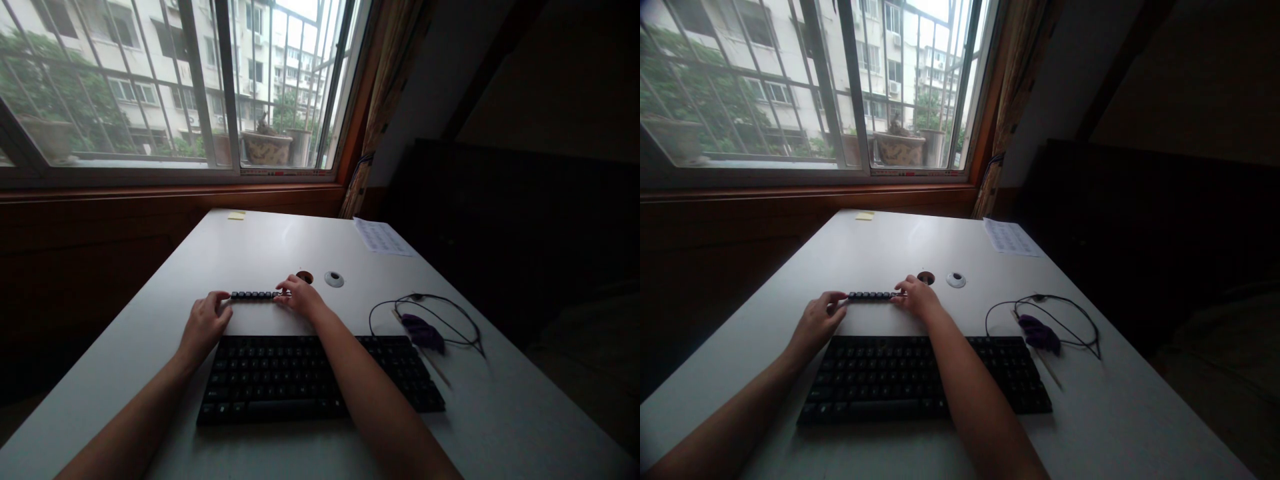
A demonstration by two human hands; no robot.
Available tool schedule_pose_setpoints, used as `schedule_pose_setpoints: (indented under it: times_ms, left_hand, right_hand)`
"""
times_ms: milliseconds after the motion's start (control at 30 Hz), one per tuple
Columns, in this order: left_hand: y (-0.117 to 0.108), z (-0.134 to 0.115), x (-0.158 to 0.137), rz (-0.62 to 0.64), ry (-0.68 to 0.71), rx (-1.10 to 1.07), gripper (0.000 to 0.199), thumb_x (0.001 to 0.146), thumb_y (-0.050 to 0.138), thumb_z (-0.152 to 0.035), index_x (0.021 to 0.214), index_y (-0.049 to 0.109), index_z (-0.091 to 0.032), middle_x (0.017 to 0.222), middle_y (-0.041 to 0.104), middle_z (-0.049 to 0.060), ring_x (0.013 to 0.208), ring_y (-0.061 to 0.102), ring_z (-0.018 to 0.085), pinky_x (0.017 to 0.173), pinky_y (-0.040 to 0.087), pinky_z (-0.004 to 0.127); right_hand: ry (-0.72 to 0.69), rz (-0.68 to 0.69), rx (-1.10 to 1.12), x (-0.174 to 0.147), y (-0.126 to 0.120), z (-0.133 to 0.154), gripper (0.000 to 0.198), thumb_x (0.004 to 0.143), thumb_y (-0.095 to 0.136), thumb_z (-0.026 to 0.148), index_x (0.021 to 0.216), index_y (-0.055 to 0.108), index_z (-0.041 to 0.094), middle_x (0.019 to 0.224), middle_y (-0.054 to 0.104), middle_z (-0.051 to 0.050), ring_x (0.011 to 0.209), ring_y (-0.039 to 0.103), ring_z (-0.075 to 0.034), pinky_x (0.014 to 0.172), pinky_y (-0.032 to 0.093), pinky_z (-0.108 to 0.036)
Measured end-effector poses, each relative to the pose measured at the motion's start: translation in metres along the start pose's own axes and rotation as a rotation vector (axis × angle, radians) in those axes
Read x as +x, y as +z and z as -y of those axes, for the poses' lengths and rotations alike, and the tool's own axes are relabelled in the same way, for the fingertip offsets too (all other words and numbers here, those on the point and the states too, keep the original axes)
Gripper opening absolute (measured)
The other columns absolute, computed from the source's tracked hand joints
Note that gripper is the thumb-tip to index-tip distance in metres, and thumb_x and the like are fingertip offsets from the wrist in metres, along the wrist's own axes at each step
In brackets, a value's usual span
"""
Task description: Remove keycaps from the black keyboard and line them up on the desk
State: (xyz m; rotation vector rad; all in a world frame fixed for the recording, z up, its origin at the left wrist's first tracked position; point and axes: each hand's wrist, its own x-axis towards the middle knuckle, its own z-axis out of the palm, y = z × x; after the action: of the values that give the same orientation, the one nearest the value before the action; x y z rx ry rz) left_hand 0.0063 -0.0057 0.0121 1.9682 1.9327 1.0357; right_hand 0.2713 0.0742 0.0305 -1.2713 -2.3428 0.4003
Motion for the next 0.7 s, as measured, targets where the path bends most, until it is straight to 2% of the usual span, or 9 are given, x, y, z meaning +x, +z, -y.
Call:
schedule_pose_setpoints:
  times_ms: [267,700]
  left_hand:
    - [-0.0012,-0.0029,-0.0012,-0.008,0.006,0.0,0.029,0.084,0.053,-0.031,0.11,0.06,-0.02,0.097,0.065,0.008,0.097,0.06,0.028,0.088,0.049,0.041]
    - [-0.0031,-0.0057,-0.0013,-0.003,0.006,0.003,0.029,0.084,0.053,-0.031,0.11,0.061,-0.019,0.098,0.065,0.009,0.096,0.059,0.028,0.087,0.049,0.041]
  right_hand:
    - [-0.019,0.011,-0.008,0.0006,0.0023,0.0001,0.022,0.084,0.072,0.034,0.102,0.073,0.023,0.102,0.064,-0.003,0.084,0.064,-0.013,0.075,0.047,-0.024]
    - [-0.018,0.018,-0.015,0.0005,0.0019,0.002,0.022,0.085,0.071,0.034,0.104,0.072,0.023,0.103,0.064,-0.003,0.085,0.065,-0.013,0.076,0.048,-0.024]
